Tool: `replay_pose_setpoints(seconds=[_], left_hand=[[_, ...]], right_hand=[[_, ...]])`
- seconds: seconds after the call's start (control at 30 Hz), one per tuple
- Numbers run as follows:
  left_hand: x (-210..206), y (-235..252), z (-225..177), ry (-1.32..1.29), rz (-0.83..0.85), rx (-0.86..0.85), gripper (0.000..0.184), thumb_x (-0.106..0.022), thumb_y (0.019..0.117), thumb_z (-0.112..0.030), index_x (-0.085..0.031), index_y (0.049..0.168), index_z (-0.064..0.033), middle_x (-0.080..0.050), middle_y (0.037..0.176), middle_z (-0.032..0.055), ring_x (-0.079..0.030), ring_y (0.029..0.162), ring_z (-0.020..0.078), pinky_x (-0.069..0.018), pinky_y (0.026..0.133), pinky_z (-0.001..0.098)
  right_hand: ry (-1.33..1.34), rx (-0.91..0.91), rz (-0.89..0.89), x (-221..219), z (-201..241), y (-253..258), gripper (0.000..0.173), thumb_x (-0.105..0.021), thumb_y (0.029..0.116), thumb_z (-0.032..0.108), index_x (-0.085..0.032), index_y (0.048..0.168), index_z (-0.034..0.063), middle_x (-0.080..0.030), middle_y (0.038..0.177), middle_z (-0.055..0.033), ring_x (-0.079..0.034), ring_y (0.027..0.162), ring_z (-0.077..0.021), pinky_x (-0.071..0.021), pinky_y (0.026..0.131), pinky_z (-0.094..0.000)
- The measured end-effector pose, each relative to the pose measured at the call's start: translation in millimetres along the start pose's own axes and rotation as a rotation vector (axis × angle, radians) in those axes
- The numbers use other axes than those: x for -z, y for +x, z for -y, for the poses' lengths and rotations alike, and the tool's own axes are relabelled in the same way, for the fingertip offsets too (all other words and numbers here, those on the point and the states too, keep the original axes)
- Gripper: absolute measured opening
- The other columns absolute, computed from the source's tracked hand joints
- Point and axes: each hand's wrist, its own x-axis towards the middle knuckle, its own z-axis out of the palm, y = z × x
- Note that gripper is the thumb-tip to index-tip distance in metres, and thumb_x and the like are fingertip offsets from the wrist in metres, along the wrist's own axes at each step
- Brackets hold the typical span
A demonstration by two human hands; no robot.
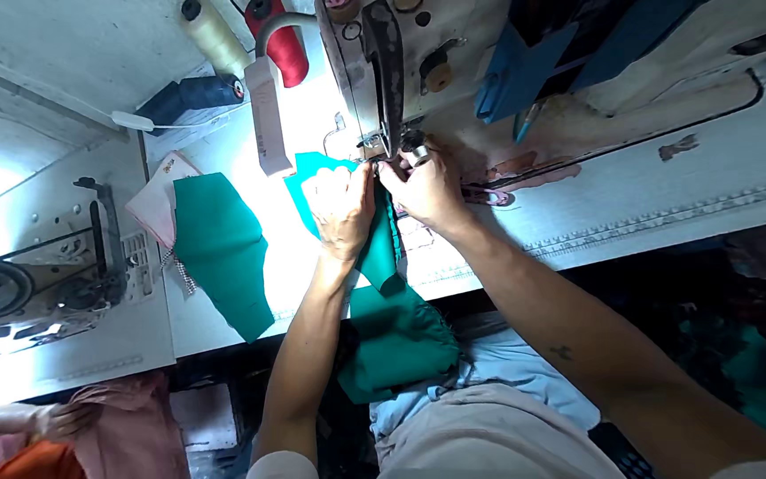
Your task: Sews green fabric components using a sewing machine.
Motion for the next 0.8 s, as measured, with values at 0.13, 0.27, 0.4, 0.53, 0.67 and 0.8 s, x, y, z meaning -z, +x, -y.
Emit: replay_pose_setpoints(seconds=[0.13,0.27,0.4,0.53,0.67,0.8], left_hand=[[-2,0,0,0.022,-0.013,-0.015,0.014,-0.069,0.0971,-0.020,-0.079,0.103,-0.0134,-0.061,0.071,0.0044,-0.058,0.070,0.0225,-0.0431,0.069,0.0386],[-5,1,0,0.042,-0.025,-0.003,0.014,-0.068,0.0981,-0.022,-0.079,0.101,-0.0135,-0.061,0.073,0.0039,-0.058,0.073,0.0227,-0.0431,0.071,0.0385],[-3,3,0,0.004,-0.034,-0.002,0.014,-0.069,0.0977,-0.021,-0.079,0.100,-0.0124,-0.060,0.071,0.0040,-0.058,0.073,0.0225,-0.0431,0.072,0.0381],[-3,2,2,-0.025,-0.033,0.004,0.015,-0.070,0.0977,-0.025,-0.079,0.102,-0.0134,-0.061,0.073,0.0042,-0.058,0.073,0.0224,-0.0434,0.073,0.0391],[5,-5,7,-0.094,-0.001,-0.038,0.021,-0.072,0.0957,-0.023,-0.078,0.111,-0.0117,-0.070,0.092,0.0095,-0.064,0.090,0.0267,-0.0461,0.085,0.0466],[11,10,15,-0.160,0.013,-0.044,0.025,-0.071,0.0942,-0.025,-0.078,0.114,-0.0121,-0.076,0.101,0.0053,-0.068,0.100,0.0226,-0.0466,0.098,0.0463]], right_hand=[[0.065,-0.049,0.044,2,0,1,0.039,-0.061,0.0988,0.038,-0.074,0.108,0.0025,-0.072,0.112,-0.0169,-0.067,0.109,-0.0330,-0.0486,0.093,-0.0554],[0.134,-0.095,0.055,1,-4,4,0.039,-0.065,0.0968,0.040,-0.073,0.103,0.0026,-0.071,0.102,-0.0156,-0.067,0.101,-0.0304,-0.0503,0.090,-0.0537],[0.115,-0.151,0.099,4,1,7,0.039,-0.066,0.0965,0.039,-0.071,0.103,0.0009,-0.070,0.103,-0.0176,-0.066,0.101,-0.0325,-0.0492,0.090,-0.0566],[0.077,-0.172,0.098,2,5,7,0.039,-0.066,0.0951,0.038,-0.072,0.111,0.0024,-0.071,0.106,-0.0171,-0.067,0.104,-0.0322,-0.0488,0.092,-0.0577],[-0.016,-0.072,0.052,2,3,2,0.040,-0.065,0.0913,0.039,-0.073,0.107,0.0030,-0.071,0.111,-0.0167,-0.065,0.111,-0.0337,-0.0446,0.096,-0.0588],[-0.282,0.167,0.062,10,8,-7,0.022,-0.062,0.0901,0.032,-0.071,0.091,0.0112,-0.072,0.095,-0.0118,-0.065,0.106,-0.0349,-0.0406,0.098,-0.0588]])
